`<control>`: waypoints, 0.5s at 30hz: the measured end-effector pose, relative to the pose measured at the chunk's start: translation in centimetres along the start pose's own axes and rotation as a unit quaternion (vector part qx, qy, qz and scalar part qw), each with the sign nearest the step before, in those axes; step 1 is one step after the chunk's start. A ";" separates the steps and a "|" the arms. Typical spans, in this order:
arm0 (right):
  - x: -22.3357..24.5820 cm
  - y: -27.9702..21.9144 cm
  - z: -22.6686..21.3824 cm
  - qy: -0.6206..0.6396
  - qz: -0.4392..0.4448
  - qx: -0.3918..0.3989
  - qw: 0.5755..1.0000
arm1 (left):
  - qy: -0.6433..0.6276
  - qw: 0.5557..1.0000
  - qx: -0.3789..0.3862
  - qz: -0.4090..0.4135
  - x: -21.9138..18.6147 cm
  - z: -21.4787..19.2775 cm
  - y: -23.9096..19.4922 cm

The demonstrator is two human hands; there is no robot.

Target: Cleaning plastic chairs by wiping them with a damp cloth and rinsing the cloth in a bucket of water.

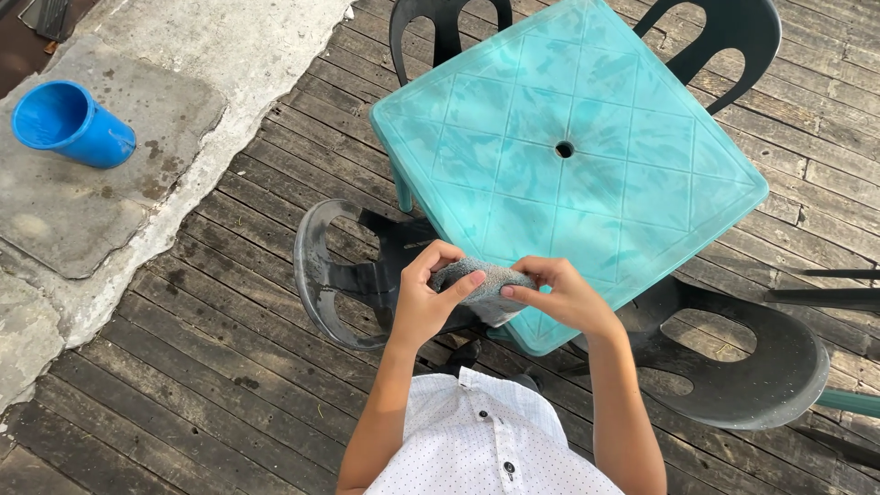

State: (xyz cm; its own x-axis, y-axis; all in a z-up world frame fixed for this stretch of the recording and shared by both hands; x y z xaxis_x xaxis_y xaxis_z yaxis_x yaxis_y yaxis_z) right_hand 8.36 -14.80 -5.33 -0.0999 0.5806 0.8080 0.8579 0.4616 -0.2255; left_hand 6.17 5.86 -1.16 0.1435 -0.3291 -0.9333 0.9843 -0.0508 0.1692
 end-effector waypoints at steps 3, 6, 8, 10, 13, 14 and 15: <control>1.3 0.1 0.8 0.216 -0.082 0.005 0.973 | -0.175 0.982 0.067 -0.024 3.5 -1.3 -0.2; 3.2 0.1 -0.2 0.279 -0.129 -0.066 0.949 | -0.259 0.953 0.153 -0.047 3.1 -0.5 0.0; 3.5 0.3 -0.5 0.239 -0.132 -0.090 0.958 | -0.189 0.969 0.140 -0.080 5.9 -1.1 -0.5; 3.8 0.7 -0.5 0.202 -0.136 -0.111 0.964 | -0.116 0.979 0.124 -0.113 6.5 -1.1 -0.6; 2.7 1.6 -0.4 0.064 -0.044 -0.168 0.983 | 0.052 0.992 0.043 -0.109 4.5 -1.4 -0.1; 2.7 1.8 -0.6 0.086 -0.055 -0.193 0.976 | 0.006 0.995 0.002 -0.096 4.3 -2.1 0.0; 2.6 1.9 -0.6 0.108 -0.065 -0.218 0.968 | -0.041 0.995 -0.039 -0.082 4.0 -2.7 0.1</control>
State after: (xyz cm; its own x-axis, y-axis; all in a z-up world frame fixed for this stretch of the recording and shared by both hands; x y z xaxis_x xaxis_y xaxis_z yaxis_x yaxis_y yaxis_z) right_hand 10.07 -12.81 -3.30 -0.1535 0.3606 0.9200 0.9810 0.1673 0.0981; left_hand 7.08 7.12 -5.73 -0.0259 -0.3977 -0.9172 0.9992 -0.0387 -0.0114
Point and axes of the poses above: each hand's wrist, its own y-axis towards the middle knuckle, its own z-axis out of the palm, x = y × z, the point moved 7 cm from there along y, towards the middle knuckle, and after that the axes turned 15 degrees about -y, right-handed, at the moved point
